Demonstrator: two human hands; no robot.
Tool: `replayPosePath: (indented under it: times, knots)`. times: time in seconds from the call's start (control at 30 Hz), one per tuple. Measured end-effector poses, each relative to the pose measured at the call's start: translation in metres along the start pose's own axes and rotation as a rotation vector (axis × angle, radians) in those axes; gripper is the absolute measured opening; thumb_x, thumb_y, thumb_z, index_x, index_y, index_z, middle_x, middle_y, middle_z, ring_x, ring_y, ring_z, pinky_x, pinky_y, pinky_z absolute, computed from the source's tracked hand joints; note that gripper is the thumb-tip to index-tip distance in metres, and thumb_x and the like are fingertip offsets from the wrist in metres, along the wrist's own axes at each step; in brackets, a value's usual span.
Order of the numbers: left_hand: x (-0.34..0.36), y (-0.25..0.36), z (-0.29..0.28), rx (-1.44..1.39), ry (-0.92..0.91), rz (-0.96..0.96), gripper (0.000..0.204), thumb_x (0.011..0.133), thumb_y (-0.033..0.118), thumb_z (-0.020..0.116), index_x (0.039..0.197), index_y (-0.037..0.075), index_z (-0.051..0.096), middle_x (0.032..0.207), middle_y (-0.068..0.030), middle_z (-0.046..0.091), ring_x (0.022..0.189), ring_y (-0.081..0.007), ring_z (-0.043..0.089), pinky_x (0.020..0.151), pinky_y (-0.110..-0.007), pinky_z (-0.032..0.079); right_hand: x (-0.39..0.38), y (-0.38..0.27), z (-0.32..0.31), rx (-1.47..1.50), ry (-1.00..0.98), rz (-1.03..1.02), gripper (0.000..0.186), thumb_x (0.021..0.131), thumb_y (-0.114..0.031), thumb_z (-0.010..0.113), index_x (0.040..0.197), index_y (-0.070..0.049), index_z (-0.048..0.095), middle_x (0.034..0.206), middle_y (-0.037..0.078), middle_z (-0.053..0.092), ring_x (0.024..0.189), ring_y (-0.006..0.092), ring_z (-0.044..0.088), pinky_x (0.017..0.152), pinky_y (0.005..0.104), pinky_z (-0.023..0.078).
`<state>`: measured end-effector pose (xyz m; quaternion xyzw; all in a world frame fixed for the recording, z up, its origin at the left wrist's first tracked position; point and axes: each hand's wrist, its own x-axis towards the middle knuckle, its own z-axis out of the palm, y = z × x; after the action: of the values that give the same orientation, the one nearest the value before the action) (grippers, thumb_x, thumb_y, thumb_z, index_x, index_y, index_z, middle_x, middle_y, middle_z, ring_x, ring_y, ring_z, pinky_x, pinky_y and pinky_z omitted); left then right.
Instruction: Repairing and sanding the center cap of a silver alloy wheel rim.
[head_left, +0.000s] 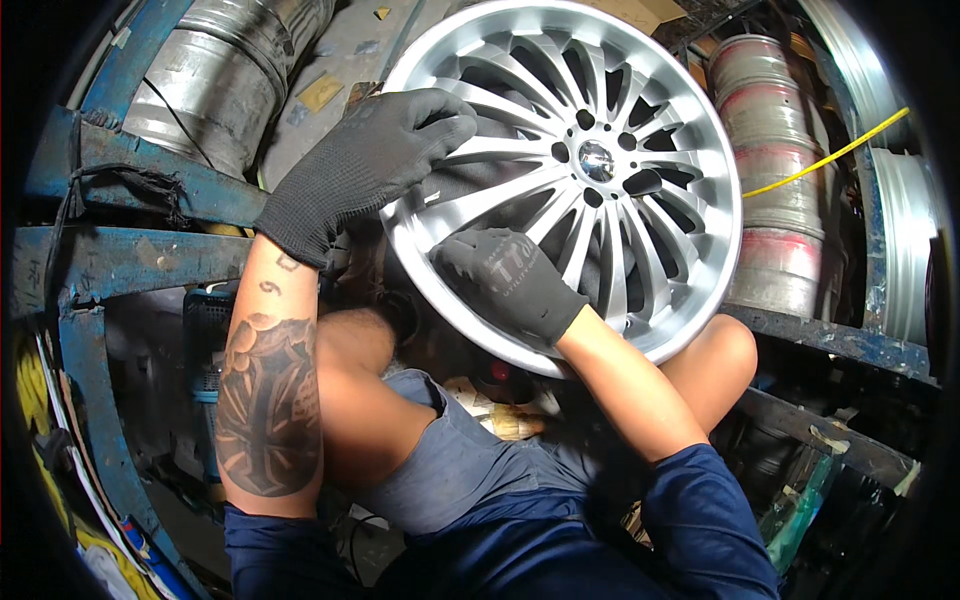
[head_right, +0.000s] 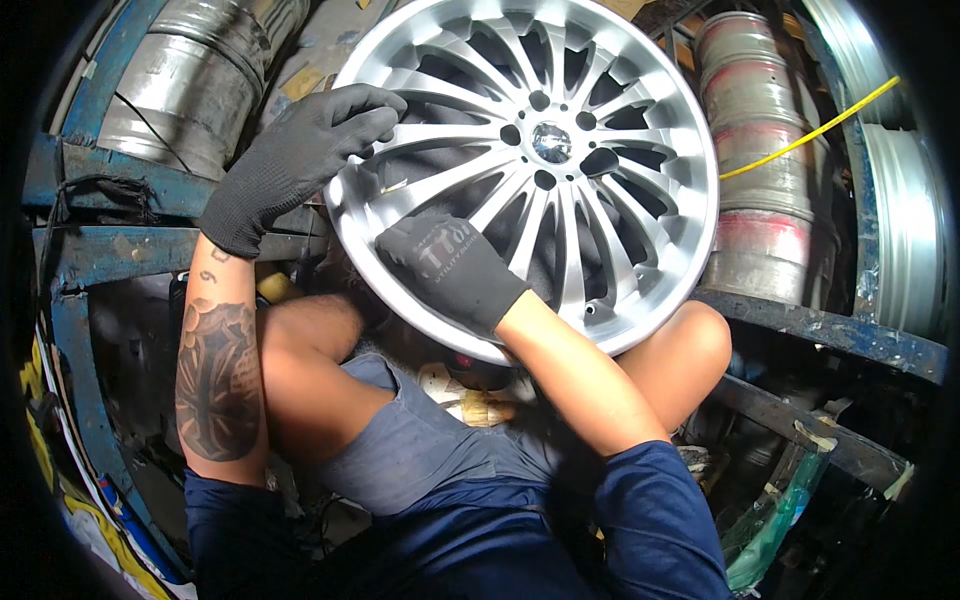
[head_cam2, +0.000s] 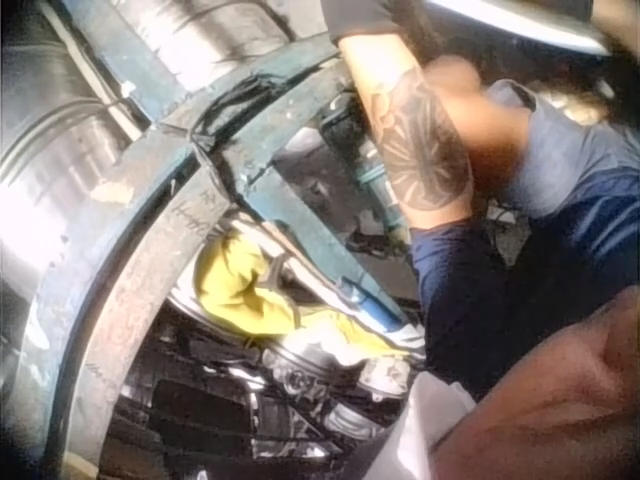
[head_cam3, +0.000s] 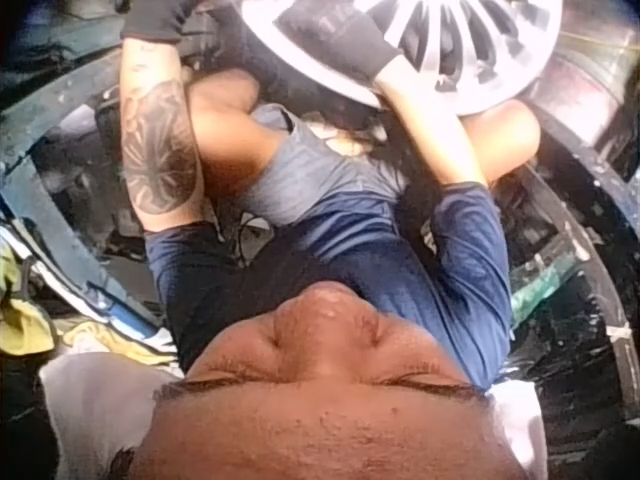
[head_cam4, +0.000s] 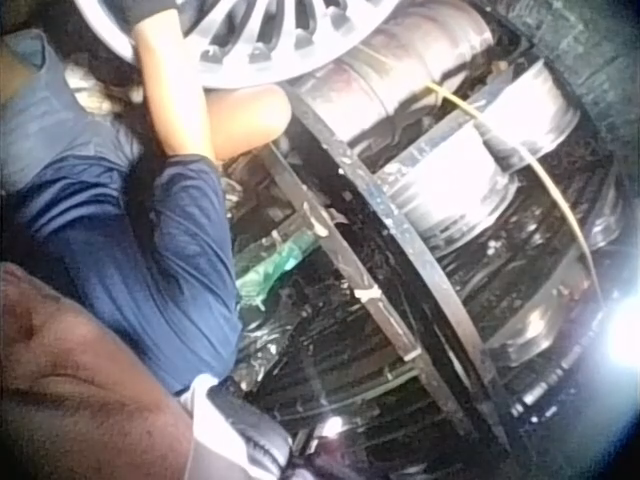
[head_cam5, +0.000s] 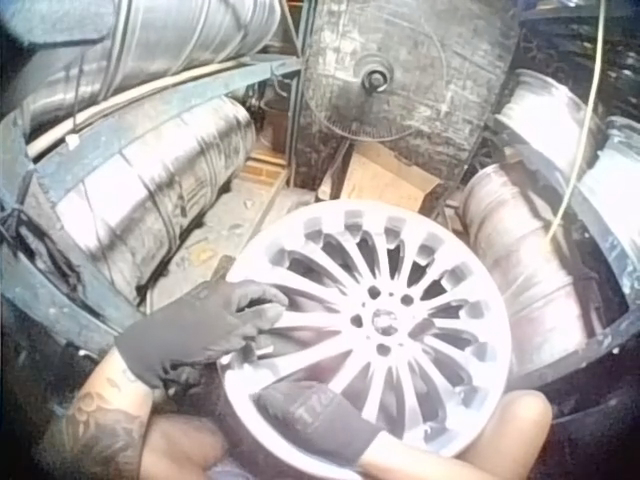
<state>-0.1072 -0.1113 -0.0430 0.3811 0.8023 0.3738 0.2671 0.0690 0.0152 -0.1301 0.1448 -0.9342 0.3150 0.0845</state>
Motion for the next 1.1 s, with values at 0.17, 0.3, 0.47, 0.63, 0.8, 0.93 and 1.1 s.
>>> replayPosePath:
  times: [0.17,0.3,0.47,0.63,0.8,0.93,1.1]
  knots:
    - [0.000,-0.005,0.000,0.072,0.021,0.099,0.043,0.100,0.036,0.059,0.123,0.000,0.066,0.097,-0.0078,0.069,0.085,-0.0127,0.064,0.080,-0.027,0.052,0.003,0.001,0.000,-0.039,-0.082,0.058,0.024,0.081,-0.010,0.068,0.105,-0.006,0.063,0.093,0.013,0.067,0.087,0.0344,0.067,0.076,0.0445,0.053]
    - [0.002,0.001,0.003,0.034,0.006,0.046,0.042,0.100,0.035,0.059,0.121,0.000,0.067,0.097,-0.0076,0.069,0.084,-0.0123,0.064,0.079,-0.027,0.052,0.000,0.002,0.000,0.005,-0.008,0.021,0.022,0.082,-0.011,0.068,0.102,-0.006,0.063,0.090,0.014,0.067,0.086,0.0348,0.067,0.075,0.0456,0.052]
    - [0.003,-0.001,0.000,0.044,-0.017,0.083,0.042,0.100,0.036,0.060,0.122,0.001,0.067,0.098,-0.0071,0.069,0.084,-0.0130,0.064,0.079,-0.028,0.052,0.003,-0.002,0.000,0.006,0.019,-0.022,0.023,0.081,-0.013,0.069,0.102,-0.007,0.064,0.089,0.014,0.067,0.084,0.0347,0.067,0.074,0.0459,0.052]
    - [0.003,0.001,0.002,0.057,0.007,0.047,0.043,0.100,0.038,0.060,0.123,0.003,0.067,0.100,-0.0073,0.070,0.085,-0.0137,0.064,0.081,-0.029,0.052,0.003,-0.001,-0.004,-0.053,-0.019,-0.004,0.026,0.078,-0.013,0.071,0.102,-0.008,0.063,0.087,0.013,0.067,0.083,0.0340,0.067,0.072,0.0442,0.052]
    - [0.000,0.002,-0.001,0.038,-0.006,0.015,0.043,0.100,0.039,0.060,0.123,0.003,0.067,0.101,-0.0072,0.070,0.087,-0.0142,0.064,0.082,-0.029,0.052,0.004,0.000,-0.002,-0.075,-0.023,0.042,0.026,0.077,-0.013,0.072,0.102,-0.008,0.064,0.085,0.012,0.067,0.081,0.0333,0.067,0.071,0.0442,0.051]
    - [0.002,-0.002,-0.001,0.041,-0.005,0.035,0.043,0.100,0.039,0.060,0.123,0.003,0.067,0.100,-0.0074,0.069,0.087,-0.0147,0.065,0.082,-0.029,0.052,0.004,-0.003,0.004,-0.067,0.080,0.023,0.023,0.078,-0.014,0.073,0.099,-0.009,0.065,0.084,0.012,0.067,0.079,0.0331,0.067,0.070,0.0438,0.051]
    - [0.004,-0.002,0.001,0.034,-0.026,0.038,0.046,0.099,0.040,0.060,0.123,0.001,0.067,0.099,-0.0067,0.069,0.086,-0.0142,0.064,0.081,-0.029,0.052,0.002,0.001,0.001,-0.076,0.041,0.043,0.022,0.078,-0.013,0.073,0.098,-0.009,0.067,0.081,0.012,0.067,0.076,0.0318,0.067,0.071,0.0429,0.051]
